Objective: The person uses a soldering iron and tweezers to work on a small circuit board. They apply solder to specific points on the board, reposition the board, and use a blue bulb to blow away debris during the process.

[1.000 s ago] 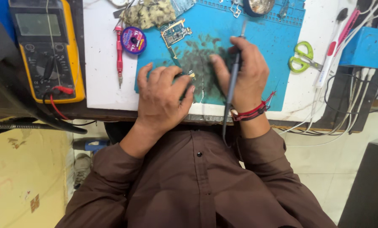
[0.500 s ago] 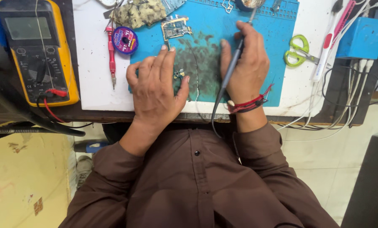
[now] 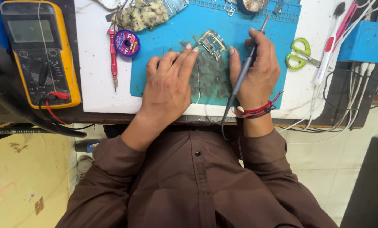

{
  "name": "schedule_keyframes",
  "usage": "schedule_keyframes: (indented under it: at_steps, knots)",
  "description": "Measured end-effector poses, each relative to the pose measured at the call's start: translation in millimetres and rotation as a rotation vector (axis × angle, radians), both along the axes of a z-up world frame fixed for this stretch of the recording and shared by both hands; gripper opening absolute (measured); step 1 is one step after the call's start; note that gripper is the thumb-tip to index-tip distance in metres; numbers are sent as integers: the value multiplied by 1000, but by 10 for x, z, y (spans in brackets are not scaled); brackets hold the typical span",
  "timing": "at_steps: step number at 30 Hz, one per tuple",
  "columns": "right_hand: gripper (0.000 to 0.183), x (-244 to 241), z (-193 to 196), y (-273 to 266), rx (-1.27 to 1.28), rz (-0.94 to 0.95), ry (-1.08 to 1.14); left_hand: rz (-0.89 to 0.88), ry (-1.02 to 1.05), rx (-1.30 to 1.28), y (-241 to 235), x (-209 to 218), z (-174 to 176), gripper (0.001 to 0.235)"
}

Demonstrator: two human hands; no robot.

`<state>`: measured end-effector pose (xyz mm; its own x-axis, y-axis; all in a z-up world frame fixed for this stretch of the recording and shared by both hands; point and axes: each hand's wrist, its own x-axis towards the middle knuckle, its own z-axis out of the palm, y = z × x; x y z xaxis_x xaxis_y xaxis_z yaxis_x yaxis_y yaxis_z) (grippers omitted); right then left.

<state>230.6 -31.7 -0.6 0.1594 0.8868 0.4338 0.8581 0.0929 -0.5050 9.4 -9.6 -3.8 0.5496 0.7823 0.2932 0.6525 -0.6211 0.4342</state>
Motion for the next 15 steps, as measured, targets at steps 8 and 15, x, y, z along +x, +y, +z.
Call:
schedule_keyframes:
  at_steps: [8,15]
  knots:
    - [22,154,303,-223,-163,-133,128,14,-106,-5,57,-15,-53,51]
    - [30,378,477,-72,-141,-12,543,28,-120,49,67,-3,-65,45]
